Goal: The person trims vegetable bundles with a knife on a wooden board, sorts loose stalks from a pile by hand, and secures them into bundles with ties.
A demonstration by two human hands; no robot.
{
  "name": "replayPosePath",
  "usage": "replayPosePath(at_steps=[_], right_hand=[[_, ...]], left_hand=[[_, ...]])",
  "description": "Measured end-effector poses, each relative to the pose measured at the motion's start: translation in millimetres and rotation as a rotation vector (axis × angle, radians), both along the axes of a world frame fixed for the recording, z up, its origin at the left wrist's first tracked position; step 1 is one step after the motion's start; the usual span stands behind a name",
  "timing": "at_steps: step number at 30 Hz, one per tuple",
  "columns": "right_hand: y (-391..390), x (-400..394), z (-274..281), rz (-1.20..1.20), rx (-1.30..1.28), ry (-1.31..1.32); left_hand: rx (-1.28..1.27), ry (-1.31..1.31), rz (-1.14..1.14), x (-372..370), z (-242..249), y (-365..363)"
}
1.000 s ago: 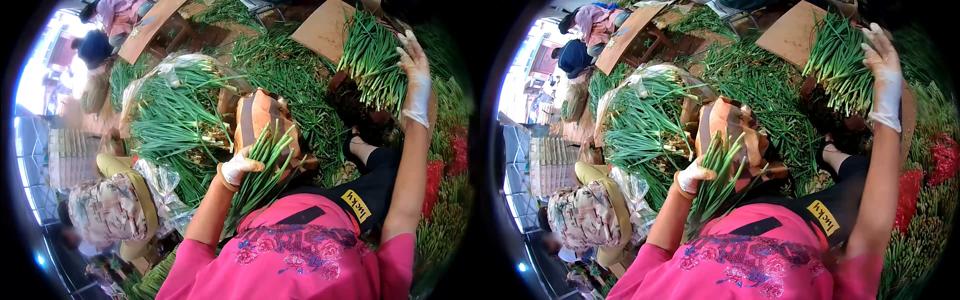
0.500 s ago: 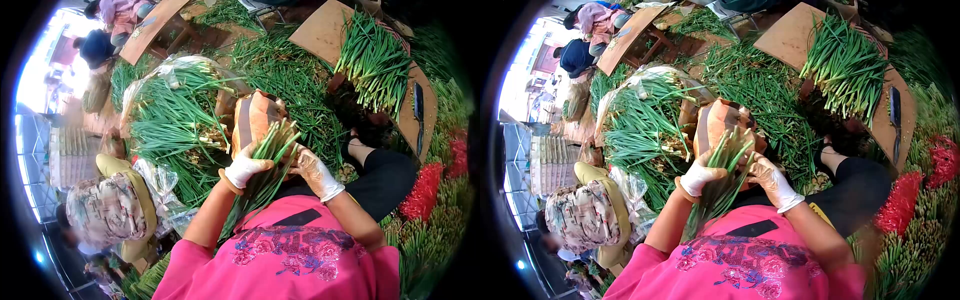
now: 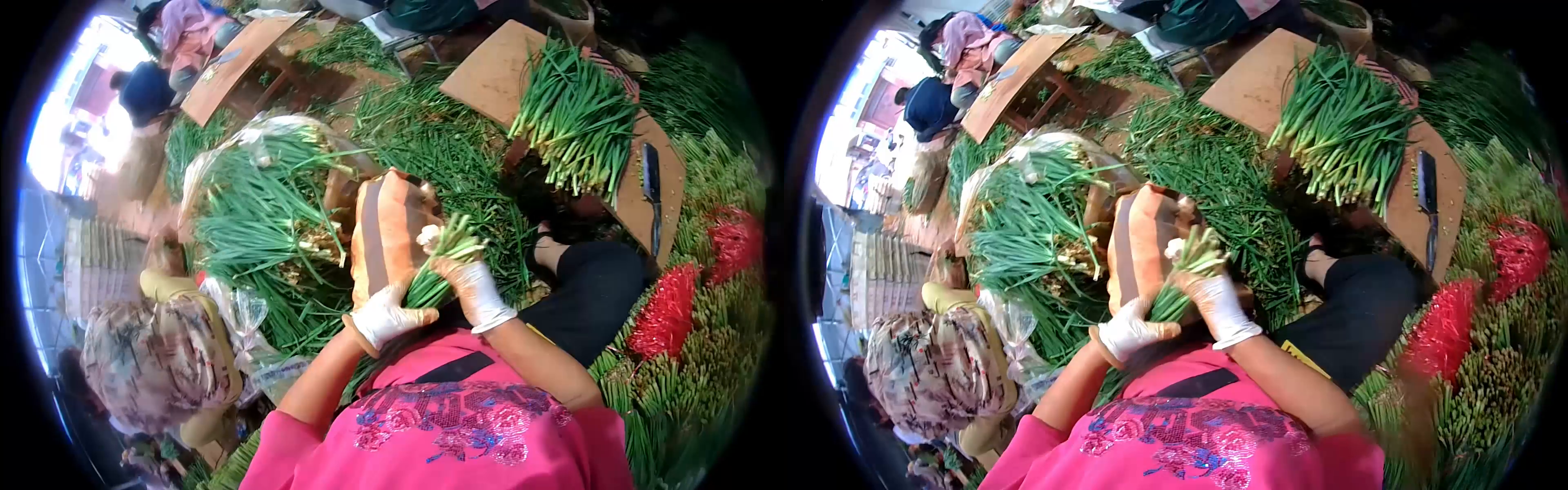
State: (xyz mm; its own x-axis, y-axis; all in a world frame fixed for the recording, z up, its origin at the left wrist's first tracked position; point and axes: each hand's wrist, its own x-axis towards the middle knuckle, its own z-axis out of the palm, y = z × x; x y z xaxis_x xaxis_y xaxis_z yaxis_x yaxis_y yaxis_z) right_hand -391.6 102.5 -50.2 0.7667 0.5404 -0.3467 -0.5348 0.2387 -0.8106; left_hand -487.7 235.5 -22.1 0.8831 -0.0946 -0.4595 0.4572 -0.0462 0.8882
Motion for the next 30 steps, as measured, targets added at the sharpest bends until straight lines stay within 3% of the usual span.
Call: replayPosePath(at_steps=[2,3,5,6,7,8,11,13,15,17,19,21,22,24,26,27,30], right_hand=[[-1.2,-5.4,-15.2,0.123,-0.05,-0.252],[6.8,2.8,15.1,0.134,-0.105,-0.082],[3.7,16.7,21.2,0.018,0.18,-0.048],[-2.2,35.9,69.1,0.0,0.299,0.102],[-9.0,59.5,96.6,-0.042,0.327,-0.024],[-18.0,85.7,121.1,-0.083,0.355,-0.151],[-52.5,142.3,214.6,-0.339,0.121,-0.482],[-94.8,192.2,292.0,-0.458,0.133,-0.717],[-118.9,232.0,351.6,-0.665,0.191,-0.995],[-127.3,262.4,365.5,-0.586,0.376,-1.437],[-141.8,284.8,382.4,-0.559,0.346,-1.698],[-163.0,300.4,403.9,-0.624,0.086,-1.761],[-168.9,307.6,408.5,-0.656,-0.045,-1.785],[-107.6,289.5,371.0,-0.606,-0.02,-1.781],[-65.0,289.0,352.2,-0.529,-0.164,-1.78],[-53.8,295.4,339.4,-0.466,-0.243,-1.857],[-28.7,322.9,297.7,-0.2,-0.496,-2.247]], left_hand=[[0.403,-0.053,-0.009,3.6,4.7,-8.5],[0.276,-0.011,0.053,9.0,-8.7,-11.9],[0.055,-0.123,0.173,15.4,-2.3,-23.6],[-0.109,-0.13,0.195,21.4,10.6,-29.8],[-0.316,0.025,0.185,25.1,19.2,-32.3],[-0.359,-0.005,0.169,25.6,24.0,-36.7],[-0.295,0.071,0.097,38.0,18.4,-44.4],[-0.166,0.233,-0.009,38.5,-9.8,-37.5],[-0.134,0.151,-0.015,31.8,-13.6,-41.3],[-0.255,0.099,-0.023,37.5,-18.0,-38.7],[-0.19,-0.01,-0.017,62.1,-2.7,-32.5],[-0.333,0.005,0.076,83.9,-1.0,-20.2],[-0.226,-0.04,0.063,97.5,-7.0,-9.5],[-0.024,-0.33,0.01,131.1,3.9,17.2],[-0.06,-0.157,0.095,169.4,3.5,48.6],[-0.319,-0.268,0.29,185.9,0.4,50.7],[-0.237,-0.189,0.422,233.9,2.1,80.1]])
